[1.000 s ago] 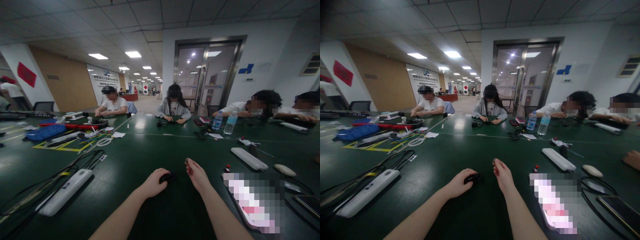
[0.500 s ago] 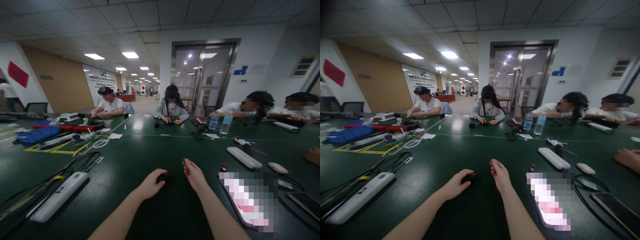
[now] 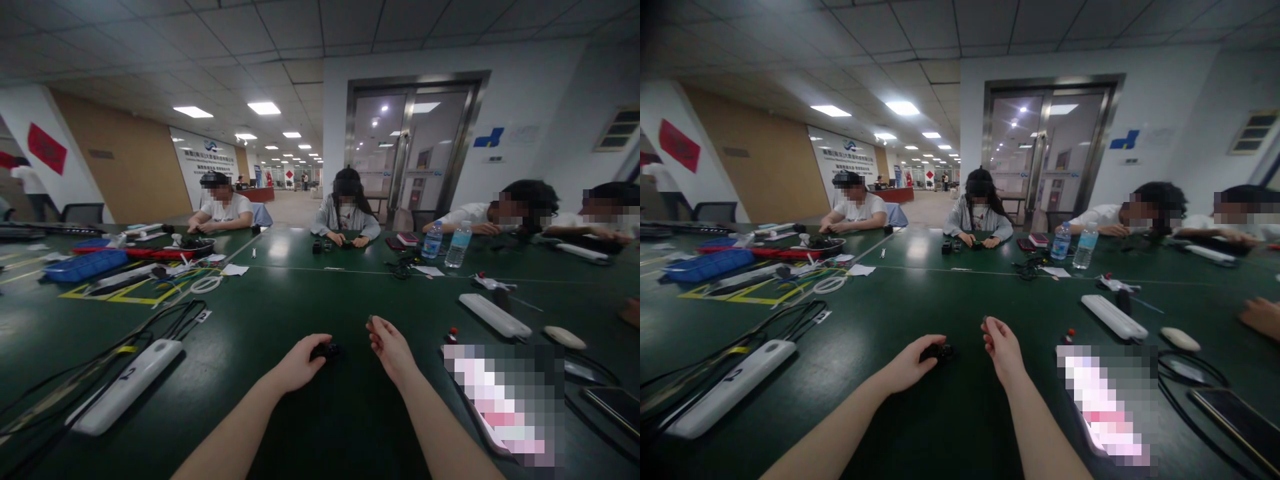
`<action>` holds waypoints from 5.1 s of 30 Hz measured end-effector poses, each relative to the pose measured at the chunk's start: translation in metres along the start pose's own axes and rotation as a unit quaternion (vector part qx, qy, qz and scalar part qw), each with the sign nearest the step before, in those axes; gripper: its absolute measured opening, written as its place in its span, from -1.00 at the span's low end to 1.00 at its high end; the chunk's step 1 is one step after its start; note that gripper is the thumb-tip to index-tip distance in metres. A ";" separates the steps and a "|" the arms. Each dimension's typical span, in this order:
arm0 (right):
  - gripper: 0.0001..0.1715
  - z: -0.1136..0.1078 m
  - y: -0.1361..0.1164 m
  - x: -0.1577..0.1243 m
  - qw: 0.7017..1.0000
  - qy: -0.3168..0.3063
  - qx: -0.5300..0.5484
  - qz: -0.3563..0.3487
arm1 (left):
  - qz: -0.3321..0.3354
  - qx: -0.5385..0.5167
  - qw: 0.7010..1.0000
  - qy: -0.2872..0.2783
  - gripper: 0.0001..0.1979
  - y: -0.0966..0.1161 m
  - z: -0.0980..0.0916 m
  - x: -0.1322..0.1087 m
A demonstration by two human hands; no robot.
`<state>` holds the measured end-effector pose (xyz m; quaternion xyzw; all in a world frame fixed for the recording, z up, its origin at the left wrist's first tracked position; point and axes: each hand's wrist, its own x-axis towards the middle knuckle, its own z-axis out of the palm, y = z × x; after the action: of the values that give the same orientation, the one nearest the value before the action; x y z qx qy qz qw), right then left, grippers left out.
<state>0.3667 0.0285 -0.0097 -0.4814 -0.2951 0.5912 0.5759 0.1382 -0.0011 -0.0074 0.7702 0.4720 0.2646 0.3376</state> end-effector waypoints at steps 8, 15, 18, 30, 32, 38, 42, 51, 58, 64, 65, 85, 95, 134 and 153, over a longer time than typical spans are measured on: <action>-0.60 0.018 0.009 -0.012 0.982 -0.102 -0.146 -0.057 | 0.021 0.001 1.000 0.014 -0.56 -0.004 0.005 0.002; -0.60 0.031 0.003 -0.028 0.956 -0.155 -0.238 -0.072 | 0.006 -0.002 1.000 0.026 -0.65 0.010 0.006 0.001; -0.65 0.033 0.001 -0.032 0.942 -0.194 -0.261 -0.084 | -0.003 -0.001 0.999 0.039 -0.64 0.017 0.008 0.003; -0.65 0.041 -0.005 -0.041 0.917 -0.245 -0.298 -0.101 | -0.001 0.026 0.997 0.076 -0.73 0.019 0.016 0.012; -0.62 0.038 -0.003 -0.038 0.917 -0.237 -0.303 -0.106 | 0.002 0.024 0.997 0.079 -0.73 0.022 0.016 0.012; -0.55 0.028 0.005 -0.023 0.929 -0.177 -0.314 -0.084 | 0.023 0.056 0.998 0.030 -0.77 0.027 0.010 0.005; -0.54 0.024 0.006 -0.019 0.939 -0.160 -0.298 -0.068 | 0.010 0.115 0.993 0.029 -0.77 0.022 -0.006 -0.001; -0.60 0.023 0.003 -0.022 0.942 -0.166 -0.286 -0.051 | -0.125 0.141 0.971 0.146 -0.68 -0.062 -0.112 -0.070; -0.61 0.021 0.007 -0.018 0.945 -0.162 -0.280 -0.050 | -0.168 0.103 0.942 0.273 -0.57 -0.094 -0.138 -0.100; -0.62 0.021 0.004 -0.019 0.945 -0.154 -0.285 -0.035 | -0.140 0.091 0.939 0.302 -0.55 -0.091 -0.130 -0.092; -0.62 0.021 0.003 -0.019 0.945 -0.155 -0.286 -0.032 | -0.138 0.094 0.937 0.306 -0.56 -0.092 -0.130 -0.092; -0.60 0.016 0.008 -0.010 0.942 -0.167 -0.288 -0.031 | -0.167 0.086 0.933 0.308 -0.64 -0.088 -0.129 -0.096; -0.60 0.017 0.006 -0.012 0.940 -0.162 -0.298 -0.023 | -0.143 0.145 0.945 0.256 -0.71 -0.084 -0.129 -0.100; -0.60 0.022 0.000 -0.019 0.941 -0.158 -0.299 -0.023 | -0.122 0.243 0.934 0.232 -0.78 -0.096 -0.130 -0.097; -0.60 0.022 -0.001 -0.020 0.939 -0.149 -0.308 -0.018 | -0.117 0.214 0.937 0.249 -0.77 -0.103 -0.130 -0.096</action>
<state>0.3442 0.0140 0.0042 -0.5361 -0.5542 0.5259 0.3591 -0.0528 -0.0195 -0.0135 0.6727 0.6735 0.2993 0.0650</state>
